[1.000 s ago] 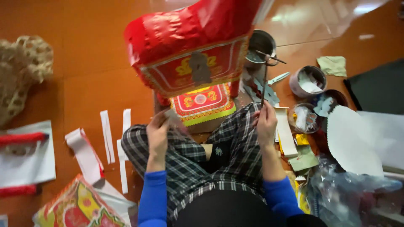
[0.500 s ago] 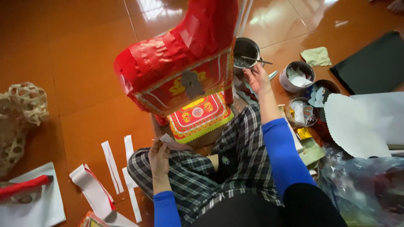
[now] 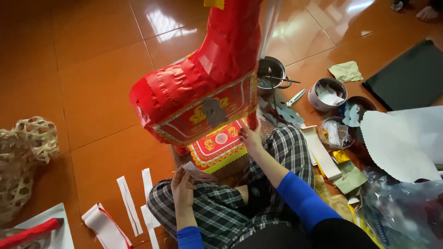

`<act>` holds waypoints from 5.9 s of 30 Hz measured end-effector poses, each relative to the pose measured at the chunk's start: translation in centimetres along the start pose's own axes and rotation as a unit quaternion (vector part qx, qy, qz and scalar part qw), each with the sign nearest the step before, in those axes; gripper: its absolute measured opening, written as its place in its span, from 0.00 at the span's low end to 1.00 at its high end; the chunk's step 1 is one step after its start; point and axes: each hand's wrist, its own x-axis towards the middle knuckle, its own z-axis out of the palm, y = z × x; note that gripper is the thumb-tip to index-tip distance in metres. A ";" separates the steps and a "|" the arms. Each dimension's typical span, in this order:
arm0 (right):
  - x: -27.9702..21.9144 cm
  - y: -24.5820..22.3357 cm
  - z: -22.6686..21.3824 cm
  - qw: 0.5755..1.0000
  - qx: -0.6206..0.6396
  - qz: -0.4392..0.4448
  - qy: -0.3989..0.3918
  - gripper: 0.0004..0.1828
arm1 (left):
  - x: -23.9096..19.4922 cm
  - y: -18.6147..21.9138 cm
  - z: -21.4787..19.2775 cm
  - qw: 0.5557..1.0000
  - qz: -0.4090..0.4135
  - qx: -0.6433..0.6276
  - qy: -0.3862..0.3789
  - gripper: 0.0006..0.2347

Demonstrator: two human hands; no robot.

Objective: Assembling and decorating a large red paper horse using paper, glue, and scissors

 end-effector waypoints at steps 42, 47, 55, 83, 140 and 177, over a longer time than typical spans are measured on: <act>10.4 -17.3 1.3 0.984 -0.150 0.082 0.044 0.18 | -1.9 1.7 3.3 0.997 -0.020 0.070 0.009 0.13; 15.7 -16.6 -4.6 0.987 0.139 -0.031 0.073 0.24 | -2.8 2.0 5.2 0.988 0.025 0.146 0.049 0.12; -2.5 1.5 -0.9 0.958 -0.271 0.088 0.019 0.10 | -1.3 1.2 3.8 0.993 0.034 0.113 0.013 0.13; -4.5 17.9 16.0 0.747 -0.582 -0.237 -0.218 0.26 | -2.9 1.3 1.5 0.996 0.050 -0.060 -0.052 0.11; -5.9 0.5 -6.1 0.716 -0.585 -0.099 -0.369 0.29 | -4.2 7.7 29.9 0.619 0.693 0.368 -0.018 0.15; -8.2 2.7 2.7 0.321 -0.613 -0.451 -0.564 0.24 | -6.8 1.4 11.3 0.759 0.193 0.600 -0.164 0.44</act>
